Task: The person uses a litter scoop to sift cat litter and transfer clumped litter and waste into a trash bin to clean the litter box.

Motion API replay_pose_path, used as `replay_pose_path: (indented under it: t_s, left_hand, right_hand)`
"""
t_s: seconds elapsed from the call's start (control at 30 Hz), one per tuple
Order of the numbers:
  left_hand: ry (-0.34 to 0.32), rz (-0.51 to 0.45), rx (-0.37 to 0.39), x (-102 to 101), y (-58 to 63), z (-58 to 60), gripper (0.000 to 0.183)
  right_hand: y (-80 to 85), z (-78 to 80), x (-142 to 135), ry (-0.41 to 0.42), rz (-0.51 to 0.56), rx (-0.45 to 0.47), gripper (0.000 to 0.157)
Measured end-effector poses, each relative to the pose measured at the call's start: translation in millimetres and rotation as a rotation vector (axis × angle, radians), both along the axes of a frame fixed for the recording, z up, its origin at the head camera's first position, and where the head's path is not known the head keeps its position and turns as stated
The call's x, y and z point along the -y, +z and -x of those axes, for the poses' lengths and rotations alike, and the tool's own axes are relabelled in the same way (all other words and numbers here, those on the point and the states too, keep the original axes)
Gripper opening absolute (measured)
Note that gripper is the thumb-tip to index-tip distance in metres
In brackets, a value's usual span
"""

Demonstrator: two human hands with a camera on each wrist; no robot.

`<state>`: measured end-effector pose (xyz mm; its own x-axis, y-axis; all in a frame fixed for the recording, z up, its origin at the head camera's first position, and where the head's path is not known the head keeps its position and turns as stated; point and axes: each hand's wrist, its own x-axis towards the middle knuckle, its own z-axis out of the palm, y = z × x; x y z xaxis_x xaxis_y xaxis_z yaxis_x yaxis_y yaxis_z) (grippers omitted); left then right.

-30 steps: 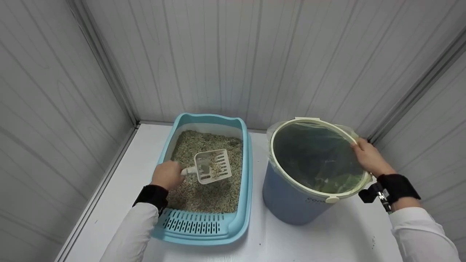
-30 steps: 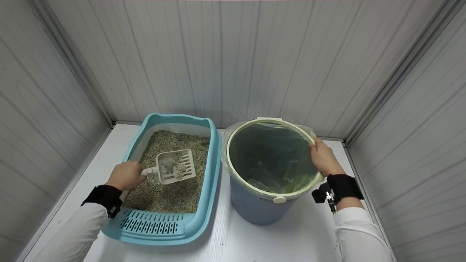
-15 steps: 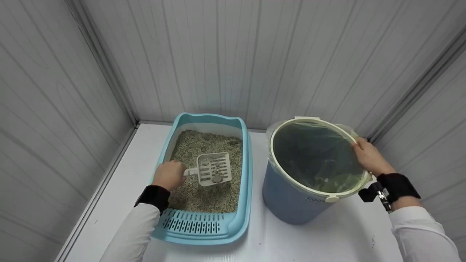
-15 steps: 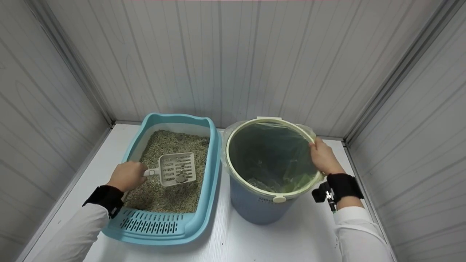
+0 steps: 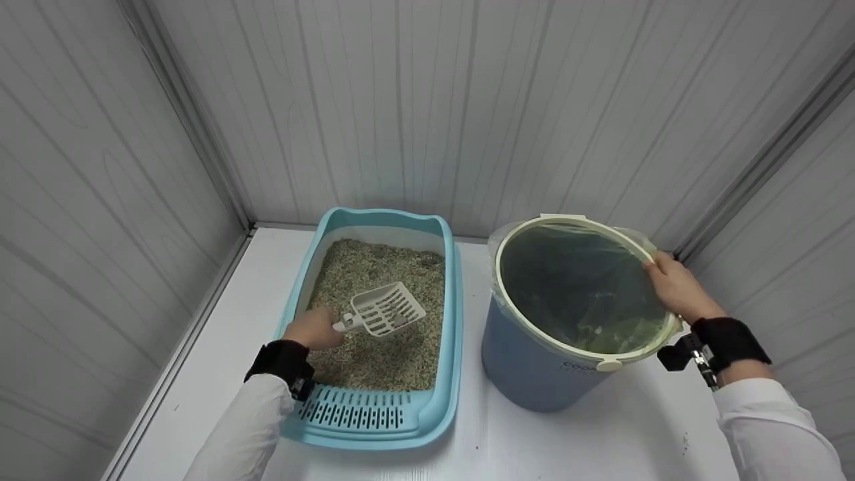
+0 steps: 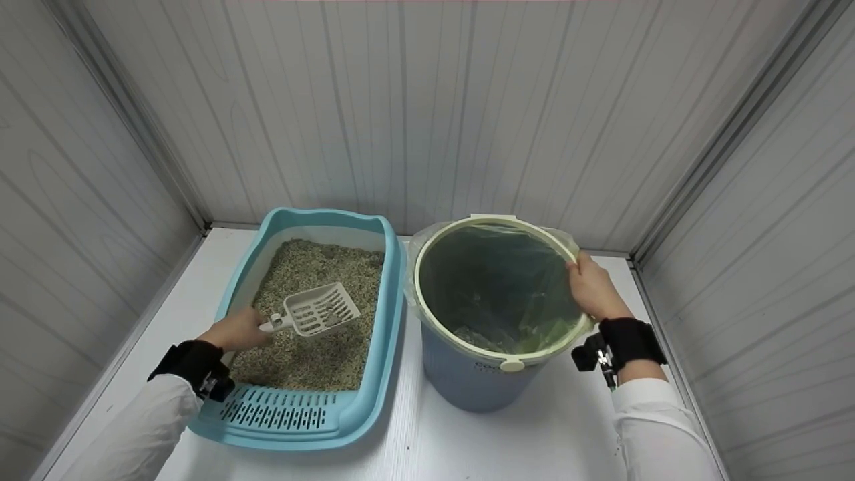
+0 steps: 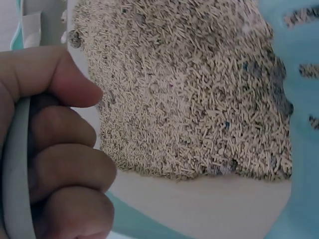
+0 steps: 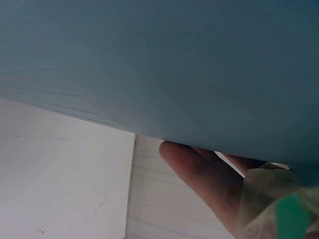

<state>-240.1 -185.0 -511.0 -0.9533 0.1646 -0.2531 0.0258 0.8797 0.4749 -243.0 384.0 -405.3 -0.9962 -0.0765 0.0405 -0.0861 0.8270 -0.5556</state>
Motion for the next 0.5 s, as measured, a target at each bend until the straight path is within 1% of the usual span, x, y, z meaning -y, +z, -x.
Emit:
replay_pose_path:
  t_s: [0.1,0.2,0.27,0.37,0.5]
  left_hand:
    - [0.014,-0.033,0.054,0,3.3,-0.4,0.025]
    - [0.025,-0.056,0.095,0,10.0,-2.0,0.020]
    - [0.045,-0.074,0.121,0,16.9,-3.1,0.014]
    - [0.060,-0.084,0.124,0,28.8,-3.3,0.010]
    - [0.063,-0.086,0.091,-1,49.4,-2.4,0.017]
  right_hand:
    - [-0.3,0.1,0,0.000,0.002,-0.009,0.045]
    - [-0.1,0.0,0,0.000,-0.001,-0.010,0.044]
    - [0.5,-0.3,0,0.002,0.004,0.002,0.044]
    - [1.3,-0.7,0,0.004,0.015,0.021,0.044]
    - [1.9,-0.9,0,0.001,0.030,0.033,0.045]
